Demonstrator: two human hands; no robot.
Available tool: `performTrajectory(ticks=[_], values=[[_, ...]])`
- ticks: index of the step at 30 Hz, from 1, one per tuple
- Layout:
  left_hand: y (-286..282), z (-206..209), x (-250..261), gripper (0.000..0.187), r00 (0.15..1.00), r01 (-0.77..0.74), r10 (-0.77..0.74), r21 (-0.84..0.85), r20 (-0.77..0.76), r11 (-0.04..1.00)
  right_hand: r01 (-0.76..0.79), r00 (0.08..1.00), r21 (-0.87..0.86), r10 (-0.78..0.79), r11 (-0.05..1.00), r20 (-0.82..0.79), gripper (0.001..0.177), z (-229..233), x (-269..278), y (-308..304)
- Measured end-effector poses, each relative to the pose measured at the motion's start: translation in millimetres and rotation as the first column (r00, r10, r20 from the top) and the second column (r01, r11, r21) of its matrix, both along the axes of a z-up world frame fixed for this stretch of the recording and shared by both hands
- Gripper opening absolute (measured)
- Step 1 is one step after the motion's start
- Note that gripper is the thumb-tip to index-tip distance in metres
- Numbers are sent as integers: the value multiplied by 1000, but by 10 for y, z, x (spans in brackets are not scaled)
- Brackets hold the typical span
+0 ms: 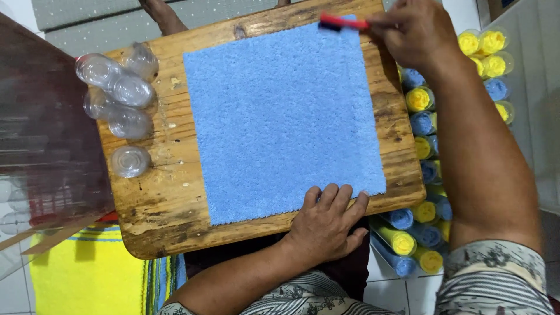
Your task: Cleaning a blue microfiber cloth using a small brush on a wooden board
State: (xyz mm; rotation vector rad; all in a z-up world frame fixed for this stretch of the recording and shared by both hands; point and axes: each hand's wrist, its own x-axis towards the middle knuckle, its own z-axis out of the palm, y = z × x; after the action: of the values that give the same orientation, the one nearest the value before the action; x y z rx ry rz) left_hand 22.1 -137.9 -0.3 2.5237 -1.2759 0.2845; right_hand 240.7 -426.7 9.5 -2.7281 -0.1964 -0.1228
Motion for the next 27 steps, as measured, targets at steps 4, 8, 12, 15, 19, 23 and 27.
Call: performTrajectory(ticks=[4, 8, 12, 15, 19, 23, 27], values=[[12, -20, -8, 73, 1000, 8, -8, -3, -23, 1000, -45, 933, 82, 13, 996, 360, 22, -409, 228, -164], [9, 69, -17, 70, 995, 3, -10, -83, -96, 997, 35, 995, 148, -49, 988, 91, 27, 105, -427, -74], [-74, 141, 11, 70, 997, 18, -25, -109, -66, 994, -57, 962, 121, 87, 991, -259, 26, 262, -1322, -273], [-168, 163, 69, 76, 997, 19, -25, -79, -79, 997, -4, 837, 108, 63, 994, -544, 34, 308, -1770, -317], [-230, 116, 84, 79, 997, 10, -15, -68, -71, 998, -5, 767, -39, -21, 999, -642, 34, 273, -1820, -260], [-242, 70, 59, 78, 998, -8, 4, -52, -63, 999, 40, 841, 18, -23, 999, -541, 29, 284, -1301, -194], [-241, 30, 55, 84, 1000, -6, 6, 7, -22, 1000, 92, 938, 4, -85, 996, -337, 26, 138, -643, -279]])
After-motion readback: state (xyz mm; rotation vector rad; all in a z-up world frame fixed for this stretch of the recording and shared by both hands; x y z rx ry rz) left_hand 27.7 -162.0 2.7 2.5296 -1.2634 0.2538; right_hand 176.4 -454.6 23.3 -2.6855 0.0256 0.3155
